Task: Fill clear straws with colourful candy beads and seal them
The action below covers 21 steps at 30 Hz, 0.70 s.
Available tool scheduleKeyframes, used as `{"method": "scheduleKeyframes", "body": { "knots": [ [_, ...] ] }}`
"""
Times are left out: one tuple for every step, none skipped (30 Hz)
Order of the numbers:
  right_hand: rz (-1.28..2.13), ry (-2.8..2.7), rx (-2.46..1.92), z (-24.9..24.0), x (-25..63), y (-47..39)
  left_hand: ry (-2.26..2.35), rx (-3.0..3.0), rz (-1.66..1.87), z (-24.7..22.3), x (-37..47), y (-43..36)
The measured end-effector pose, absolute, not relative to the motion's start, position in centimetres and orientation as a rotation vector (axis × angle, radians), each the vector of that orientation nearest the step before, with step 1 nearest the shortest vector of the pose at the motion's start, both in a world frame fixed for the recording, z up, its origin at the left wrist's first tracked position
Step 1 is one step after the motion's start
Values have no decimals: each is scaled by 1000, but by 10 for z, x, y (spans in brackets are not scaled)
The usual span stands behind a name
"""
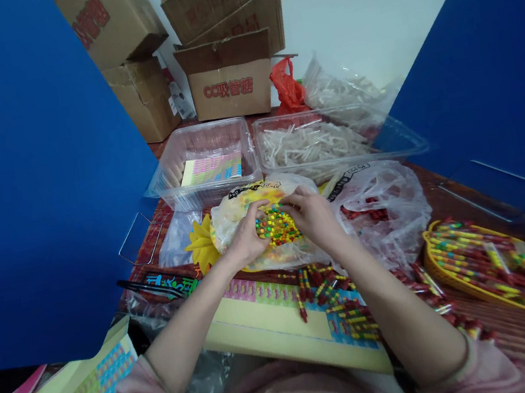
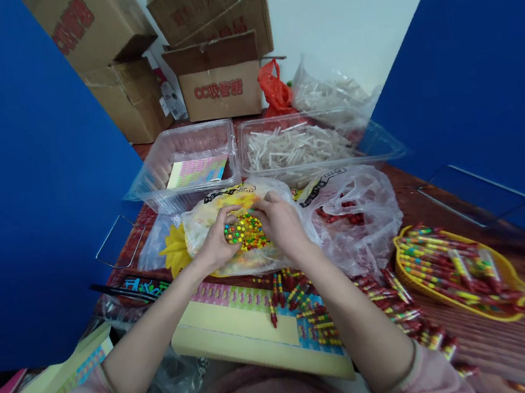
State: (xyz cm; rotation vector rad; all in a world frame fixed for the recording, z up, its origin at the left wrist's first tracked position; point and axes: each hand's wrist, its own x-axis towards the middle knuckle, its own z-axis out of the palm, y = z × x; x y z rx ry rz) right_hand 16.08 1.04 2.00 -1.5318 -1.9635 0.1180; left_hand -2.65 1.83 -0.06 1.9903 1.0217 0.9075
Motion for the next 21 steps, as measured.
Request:
{"method": "scheduleKeyframes", "body": {
  "knots": [
    [134, -1932, -1447, 23, 160, 9, 1022, 2000, 908, -2, -26, 19],
    [162, -1928, -1358, 26, 158, 7, 1018, 2007, 909, -3, -26, 20],
    [194, -1946, -1278, 28, 156, 6, 1012, 2010, 914, -4, -26, 21],
    [225, -1978, -1215, 30, 153, 5, 1006, 2012, 922, -5, -25, 21],
    [249, -2017, -1175, 31, 150, 4, 996, 2015, 933, -5, -25, 22],
    [265, -2054, -1155, 32, 148, 4, 985, 2017, 943, -6, -24, 22],
    [276, -2085, -1149, 33, 146, 4, 976, 2016, 951, -6, -24, 23],
    [284, -2107, -1149, 34, 144, 4, 968, 2014, 958, -6, -24, 23],
    [293, -2125, -1150, 34, 143, 5, 961, 2010, 963, -7, -23, 23],
    [304, -2138, -1145, 35, 143, 5, 953, 2004, 965, -7, -23, 23],
    [314, -2145, -1135, 36, 143, 6, 947, 1997, 968, -8, -23, 23],
    [320, -2144, -1120, 36, 144, 6, 947, 1992, 972, -8, -23, 24],
    [321, -2131, -1108, 37, 145, 7, 953, 1990, 976, -8, -24, 24],
    [314, -2106, -1102, 37, 146, 8, 963, 1989, 974, -9, -24, 24],
    [300, -2067, -1106, 37, 147, 10, 977, 1987, 965, -9, -24, 24],
    [276, -2017, -1125, 36, 149, 11, 994, 1983, 955, -8, -24, 24],
    [251, -1966, -1156, 34, 150, 13, 1010, 1975, 944, -8, -25, 23],
    [232, -1927, -1199, 31, 152, 15, 1019, 1960, 934, -7, -25, 23],
    [222, -1904, -1243, 28, 154, 17, 1016, 1943, 934, -5, -25, 22],
    [222, -1894, -1281, 25, 155, 18, 1005, 1927, 945, -4, -26, 21],
    [231, -1891, -1306, 22, 156, 18, 987, 1915, 964, -2, -26, 20]
  ]
}}
